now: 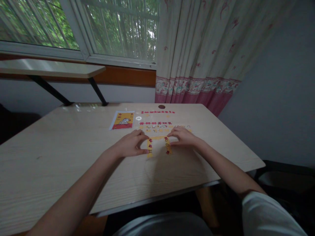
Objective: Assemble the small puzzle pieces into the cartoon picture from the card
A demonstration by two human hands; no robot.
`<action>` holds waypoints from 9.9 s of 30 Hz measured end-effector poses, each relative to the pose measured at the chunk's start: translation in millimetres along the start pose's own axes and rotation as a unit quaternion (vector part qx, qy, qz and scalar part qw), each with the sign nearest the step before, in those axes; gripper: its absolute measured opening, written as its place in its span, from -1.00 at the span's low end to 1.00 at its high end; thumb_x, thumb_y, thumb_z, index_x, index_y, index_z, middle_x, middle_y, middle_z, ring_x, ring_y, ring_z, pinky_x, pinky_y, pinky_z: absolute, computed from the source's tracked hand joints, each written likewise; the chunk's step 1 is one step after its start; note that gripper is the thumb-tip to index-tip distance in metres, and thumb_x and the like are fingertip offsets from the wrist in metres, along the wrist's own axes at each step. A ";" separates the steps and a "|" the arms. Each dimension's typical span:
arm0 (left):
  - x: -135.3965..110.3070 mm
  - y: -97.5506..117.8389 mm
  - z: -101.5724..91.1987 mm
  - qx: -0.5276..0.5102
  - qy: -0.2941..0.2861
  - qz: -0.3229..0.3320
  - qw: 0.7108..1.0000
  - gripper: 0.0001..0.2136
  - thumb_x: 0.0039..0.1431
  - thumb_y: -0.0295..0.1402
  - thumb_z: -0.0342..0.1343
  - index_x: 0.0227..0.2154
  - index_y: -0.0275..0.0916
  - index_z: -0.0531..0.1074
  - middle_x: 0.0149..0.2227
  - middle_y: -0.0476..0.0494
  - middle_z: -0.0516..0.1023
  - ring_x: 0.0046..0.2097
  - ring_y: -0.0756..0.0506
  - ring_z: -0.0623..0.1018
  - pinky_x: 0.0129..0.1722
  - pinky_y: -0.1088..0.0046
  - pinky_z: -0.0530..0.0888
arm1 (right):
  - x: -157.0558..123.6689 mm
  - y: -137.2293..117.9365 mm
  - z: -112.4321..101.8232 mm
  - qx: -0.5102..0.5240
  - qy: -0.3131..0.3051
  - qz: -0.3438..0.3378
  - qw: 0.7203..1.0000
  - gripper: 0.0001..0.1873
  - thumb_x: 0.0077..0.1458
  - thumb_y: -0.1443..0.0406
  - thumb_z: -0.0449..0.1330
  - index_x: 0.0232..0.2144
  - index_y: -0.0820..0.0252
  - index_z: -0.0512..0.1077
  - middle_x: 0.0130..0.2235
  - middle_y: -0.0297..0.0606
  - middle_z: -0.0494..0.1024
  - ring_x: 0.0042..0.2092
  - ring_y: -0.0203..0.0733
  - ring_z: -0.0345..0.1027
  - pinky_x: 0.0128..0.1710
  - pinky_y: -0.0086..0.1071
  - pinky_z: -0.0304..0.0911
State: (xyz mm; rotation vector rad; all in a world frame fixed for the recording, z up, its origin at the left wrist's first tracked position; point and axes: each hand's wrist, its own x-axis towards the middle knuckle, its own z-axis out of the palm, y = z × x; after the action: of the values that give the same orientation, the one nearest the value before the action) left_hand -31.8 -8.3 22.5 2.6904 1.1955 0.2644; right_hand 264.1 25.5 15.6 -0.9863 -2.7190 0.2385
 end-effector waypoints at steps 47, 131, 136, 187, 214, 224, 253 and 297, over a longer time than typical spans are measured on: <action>2.4 -13.6 9.8 0.005 0.036 0.015 0.999 -0.41 0.10 0.09 -0.04 0.02 -0.27 0.34 -0.18 -0.26 0.38 -0.15 -0.21 0.41 -0.14 0.24 0.36 | 8.2 17.3 12.1 0.120 0.039 -0.018 0.992 -0.65 0.01 0.15 0.25 -0.15 0.14 0.49 -0.20 -0.17 0.48 -0.13 -0.21 0.32 -0.08 -0.29 0.18; 28.1 39.6 31.1 -0.414 0.197 -0.106 0.882 -0.82 -0.01 -0.27 0.07 -0.51 -0.29 0.43 -0.51 -0.06 0.43 -0.43 -0.02 0.39 -0.40 0.43 0.33 | 7.7 -40.7 27.1 0.144 0.328 -0.041 0.933 -0.79 0.04 0.14 0.22 -0.29 0.08 0.51 -0.41 -0.28 0.55 -0.35 -0.26 0.37 -0.27 -0.33 0.23; 27.1 44.1 26.4 -0.402 0.190 -0.095 0.891 -0.80 0.01 -0.25 0.06 -0.54 -0.29 0.41 -0.52 -0.05 0.42 -0.44 -0.01 0.38 -0.41 0.44 0.32 | 5.7 -40.4 26.1 0.070 0.333 -0.082 0.937 -0.79 0.06 0.14 0.21 -0.31 0.11 0.51 -0.46 -0.29 0.54 -0.37 -0.26 0.35 -0.30 -0.34 0.17; 3.3 -16.5 16.4 -0.077 0.067 -0.026 0.994 -0.57 0.13 -0.04 0.02 -0.08 -0.26 0.41 -0.21 -0.19 0.36 -0.24 -0.12 0.43 -0.20 0.31 0.40 | -28.3 -7.1 24.3 0.099 0.087 -0.172 0.976 -0.78 0.06 0.18 0.18 -0.28 0.18 0.46 -0.38 -0.26 0.49 -0.30 -0.28 0.30 -0.23 -0.35 0.16; 4.0 -13.7 14.7 -0.050 0.054 -0.027 0.997 -0.55 0.13 -0.04 0.02 -0.05 -0.28 0.38 -0.20 -0.21 0.37 -0.20 -0.15 0.43 -0.19 0.29 0.41 | -25.8 -10.2 26.2 0.090 0.133 -0.102 0.982 -0.81 0.10 0.22 0.15 -0.27 0.17 0.48 -0.33 -0.22 0.50 -0.27 -0.26 0.31 -0.20 -0.34 0.17; 3.6 -16.8 18.1 -0.028 0.059 -0.018 0.998 -0.55 0.13 -0.05 0.01 -0.03 -0.25 0.37 -0.18 -0.21 0.37 -0.17 -0.15 0.43 -0.18 0.31 0.41 | -25.5 -11.7 24.3 0.061 0.125 -0.082 0.987 -0.78 0.08 0.17 0.17 -0.30 0.17 0.48 -0.32 -0.22 0.49 -0.25 -0.24 0.29 -0.20 -0.34 0.14; 4.6 -11.1 15.1 -0.016 0.054 -0.021 0.998 -0.53 0.16 -0.03 -0.03 -0.03 -0.27 0.38 -0.19 -0.23 0.38 -0.14 -0.17 0.43 -0.13 0.28 0.40 | -15.1 -3.9 25.9 0.014 0.077 0.000 0.997 -0.60 0.14 0.10 0.09 -0.04 0.18 0.42 -0.07 -0.15 0.48 -0.07 -0.12 0.28 -0.07 -0.22 0.09; 4.2 -7.6 15.7 0.005 0.101 -0.056 0.993 -0.69 0.24 -0.20 -0.12 -0.18 -0.22 0.45 -0.22 -0.17 0.43 -0.23 -0.10 0.46 -0.25 0.38 0.40 | 183.9 17.1 21.7 0.011 -0.002 0.123 0.992 -0.79 0.14 0.31 0.09 -0.26 0.33 0.46 -0.20 -0.10 0.53 -0.20 -0.23 0.32 -0.21 -0.43 0.14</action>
State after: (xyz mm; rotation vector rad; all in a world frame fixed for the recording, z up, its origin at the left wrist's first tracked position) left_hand -30.8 -1.7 5.9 2.6444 1.4015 0.5251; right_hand 131.8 155.9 21.6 -1.3159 -2.5881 0.3130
